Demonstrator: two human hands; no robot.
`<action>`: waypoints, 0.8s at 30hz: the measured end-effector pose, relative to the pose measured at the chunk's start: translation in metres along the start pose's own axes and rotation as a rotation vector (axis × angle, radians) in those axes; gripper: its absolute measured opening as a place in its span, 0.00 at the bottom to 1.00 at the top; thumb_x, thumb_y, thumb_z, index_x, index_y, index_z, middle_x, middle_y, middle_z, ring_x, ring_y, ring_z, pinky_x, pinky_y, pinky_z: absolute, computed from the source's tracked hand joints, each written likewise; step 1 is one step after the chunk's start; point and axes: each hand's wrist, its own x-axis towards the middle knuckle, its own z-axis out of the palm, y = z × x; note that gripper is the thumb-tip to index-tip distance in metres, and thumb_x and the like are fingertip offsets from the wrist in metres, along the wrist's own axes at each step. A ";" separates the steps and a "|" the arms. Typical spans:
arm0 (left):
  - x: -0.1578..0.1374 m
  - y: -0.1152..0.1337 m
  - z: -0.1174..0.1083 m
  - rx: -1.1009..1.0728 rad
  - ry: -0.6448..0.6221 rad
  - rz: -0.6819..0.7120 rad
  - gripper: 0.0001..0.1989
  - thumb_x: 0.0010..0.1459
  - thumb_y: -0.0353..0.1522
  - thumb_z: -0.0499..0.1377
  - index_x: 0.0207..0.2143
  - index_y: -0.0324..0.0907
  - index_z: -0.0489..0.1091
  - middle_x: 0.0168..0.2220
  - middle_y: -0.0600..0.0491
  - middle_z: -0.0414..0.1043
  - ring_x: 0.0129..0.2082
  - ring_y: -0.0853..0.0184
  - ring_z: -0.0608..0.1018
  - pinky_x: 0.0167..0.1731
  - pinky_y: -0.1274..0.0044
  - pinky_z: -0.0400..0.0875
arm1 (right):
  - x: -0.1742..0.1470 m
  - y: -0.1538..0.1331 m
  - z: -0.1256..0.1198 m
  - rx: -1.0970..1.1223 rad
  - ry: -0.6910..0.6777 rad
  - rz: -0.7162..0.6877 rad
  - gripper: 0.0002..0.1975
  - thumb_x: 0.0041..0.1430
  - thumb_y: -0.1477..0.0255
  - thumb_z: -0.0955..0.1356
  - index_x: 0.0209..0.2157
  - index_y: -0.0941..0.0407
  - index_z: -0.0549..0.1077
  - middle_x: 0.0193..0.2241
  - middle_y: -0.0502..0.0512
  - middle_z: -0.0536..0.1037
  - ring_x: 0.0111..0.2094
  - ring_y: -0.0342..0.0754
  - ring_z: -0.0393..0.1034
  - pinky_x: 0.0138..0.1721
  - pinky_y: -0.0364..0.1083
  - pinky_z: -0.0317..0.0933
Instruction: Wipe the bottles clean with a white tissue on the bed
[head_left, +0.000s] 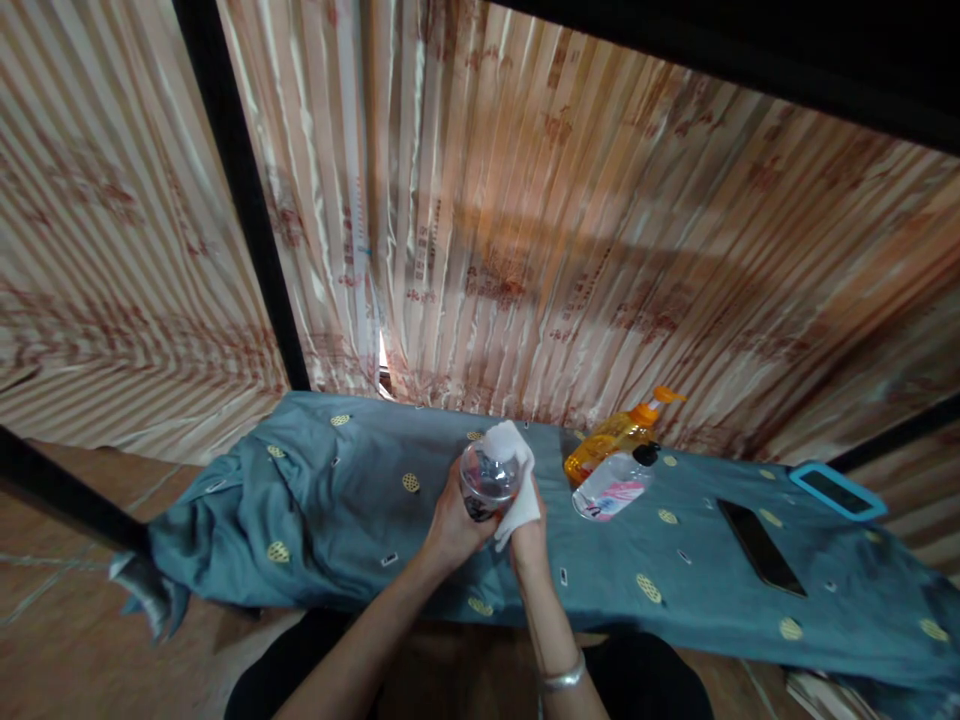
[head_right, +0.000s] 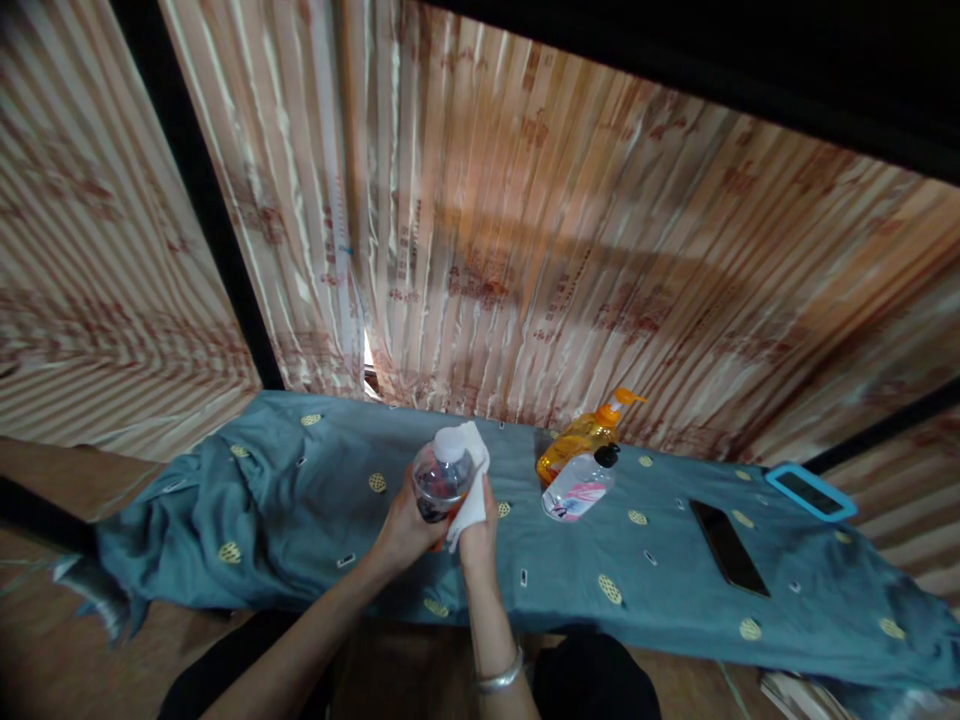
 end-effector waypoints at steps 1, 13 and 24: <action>0.000 0.001 0.000 0.004 0.004 -0.007 0.44 0.42 0.31 0.68 0.60 0.40 0.53 0.55 0.42 0.67 0.54 0.55 0.73 0.55 0.63 0.67 | -0.002 0.010 -0.001 0.019 -0.008 0.037 0.31 0.49 0.48 0.66 0.42 0.61 0.74 0.40 0.64 0.79 0.41 0.60 0.73 0.50 0.61 0.62; 0.017 -0.005 -0.035 0.173 0.146 -0.055 0.42 0.41 0.30 0.67 0.58 0.41 0.53 0.52 0.43 0.71 0.50 0.54 0.75 0.51 0.63 0.69 | 0.005 -0.001 -0.109 -0.203 0.198 0.093 0.32 0.54 0.49 0.62 0.47 0.62 0.73 0.46 0.65 0.77 0.50 0.62 0.69 0.54 0.60 0.58; 0.022 -0.015 -0.066 0.228 0.292 -0.075 0.42 0.41 0.31 0.67 0.58 0.43 0.53 0.54 0.43 0.68 0.53 0.54 0.74 0.52 0.62 0.69 | -0.003 0.071 -0.120 -1.133 -0.132 -0.491 0.20 0.62 0.67 0.58 0.46 0.60 0.75 0.49 0.68 0.74 0.54 0.60 0.64 0.56 0.61 0.56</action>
